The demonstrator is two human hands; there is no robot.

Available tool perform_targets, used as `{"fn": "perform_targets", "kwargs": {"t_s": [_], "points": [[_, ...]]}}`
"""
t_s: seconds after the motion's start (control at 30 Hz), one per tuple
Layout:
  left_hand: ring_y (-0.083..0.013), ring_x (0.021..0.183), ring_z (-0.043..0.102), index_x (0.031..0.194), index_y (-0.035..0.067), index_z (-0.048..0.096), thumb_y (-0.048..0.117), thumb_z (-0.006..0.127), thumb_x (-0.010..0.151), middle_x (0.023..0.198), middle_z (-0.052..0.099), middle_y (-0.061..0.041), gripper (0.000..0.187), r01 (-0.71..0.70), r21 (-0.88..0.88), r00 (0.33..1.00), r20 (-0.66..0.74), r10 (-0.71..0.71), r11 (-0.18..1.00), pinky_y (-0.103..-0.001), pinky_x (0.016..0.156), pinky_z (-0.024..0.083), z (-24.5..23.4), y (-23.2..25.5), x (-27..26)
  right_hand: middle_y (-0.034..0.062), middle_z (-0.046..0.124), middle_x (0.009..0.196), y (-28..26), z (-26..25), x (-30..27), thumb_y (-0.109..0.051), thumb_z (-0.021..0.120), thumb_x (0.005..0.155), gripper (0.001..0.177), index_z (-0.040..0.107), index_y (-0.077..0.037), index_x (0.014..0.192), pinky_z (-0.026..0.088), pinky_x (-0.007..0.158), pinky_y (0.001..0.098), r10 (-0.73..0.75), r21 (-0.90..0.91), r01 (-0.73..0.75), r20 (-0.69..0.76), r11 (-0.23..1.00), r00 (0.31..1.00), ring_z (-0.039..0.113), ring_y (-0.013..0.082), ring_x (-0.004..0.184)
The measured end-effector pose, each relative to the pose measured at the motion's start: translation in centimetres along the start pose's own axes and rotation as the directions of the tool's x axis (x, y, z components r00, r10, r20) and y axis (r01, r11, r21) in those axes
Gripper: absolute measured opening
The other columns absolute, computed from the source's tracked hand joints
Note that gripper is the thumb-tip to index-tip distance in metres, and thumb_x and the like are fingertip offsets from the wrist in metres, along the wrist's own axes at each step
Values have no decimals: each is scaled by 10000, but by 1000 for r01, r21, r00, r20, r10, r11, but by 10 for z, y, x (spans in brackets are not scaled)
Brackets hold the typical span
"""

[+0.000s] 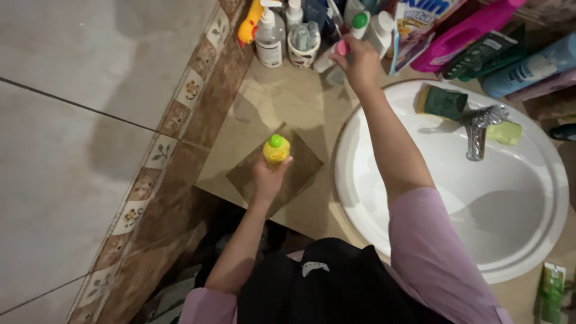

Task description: Tidying and organizing toiletries on a bathroom counter and wiping the surfaces.

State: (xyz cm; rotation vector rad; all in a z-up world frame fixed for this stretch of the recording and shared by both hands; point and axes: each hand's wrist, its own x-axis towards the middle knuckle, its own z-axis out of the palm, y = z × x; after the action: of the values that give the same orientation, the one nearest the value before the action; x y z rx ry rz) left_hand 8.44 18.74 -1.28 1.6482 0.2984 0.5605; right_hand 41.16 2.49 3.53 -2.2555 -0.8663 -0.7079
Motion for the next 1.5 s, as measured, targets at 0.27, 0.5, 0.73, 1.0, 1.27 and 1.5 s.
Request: {"fn": "perform_targets", "kwargs": {"t_s": [0.27, 0.5, 0.73, 1.0, 1.27, 1.5], "points": [[-158, 970, 707, 1219, 13, 645, 170, 817, 905, 1081, 742, -80, 391, 10, -26, 988, 157, -6, 1000, -315, 864, 565, 62, 21, -10, 172, 771, 1044, -12, -145, -96, -312, 937, 858, 534, 721, 5, 1229, 587, 835, 359, 212, 322, -203, 8, 925, 977, 762, 247, 940], [-192, 990, 727, 1241, 7, 617, 163, 805, 905, 1077, 750, -102, 415, -108, -66, 852, 508, 127, 992, -330, 868, 573, 201, 45, -53, 145, 769, 1046, -2, -320, -248, -240, 941, 799, 500, 725, -4, 1183, 592, 856, 337, 478, 180, -478, 43, 860, 877, 750, 197, 960], [-331, 1123, 626, 1228, -10, 617, 202, 833, 872, 1194, 650, -193, 467, -372, -204, 601, 691, 403, 906, -418, 966, 510, 388, 62, -163, 160, 750, 976, 23, -487, -376, -257, 945, 743, 501, 750, -65, 1162, 579, 780, 375, 646, -142, -655, -106, 742, 756, 733, 286, 847], [-365, 1146, 620, 1197, 33, 662, 254, 834, 840, 1208, 646, -174, 454, -323, -93, 398, 889, 224, 942, -437, 976, 506, 590, 81, -260, 159, 736, 964, 113, -583, -444, -279, 930, 802, 416, 738, -46, 1087, 537, 805, 466, 655, -438, -701, -283, 562, 701, 685, 370, 907], [-401, 1157, 614, 1211, 69, 666, 129, 796, 802, 1241, 633, -182, 433, -324, 18, 539, 825, 169, 946, -458, 979, 504, 674, 75, -300, 170, 723, 930, 176, -592, -462, -240, 916, 756, 424, 744, -68, 1102, 533, 764, 480, 618, -464, -744, -423, 481, 663, 670, 385, 867], [-405, 1169, 614, 1269, 83, 652, 66, 762, 796, 1255, 628, -196, 487, -272, 69, 576, 810, 105, 960, -448, 997, 496, 675, 90, -312, 154, 720, 974, 185, -595, -470, -262, 907, 787, 410, 735, -78, 1111, 533, 797, 487, 711, -424, -795, -381, 434, 591, 662, 375, 905]]}}
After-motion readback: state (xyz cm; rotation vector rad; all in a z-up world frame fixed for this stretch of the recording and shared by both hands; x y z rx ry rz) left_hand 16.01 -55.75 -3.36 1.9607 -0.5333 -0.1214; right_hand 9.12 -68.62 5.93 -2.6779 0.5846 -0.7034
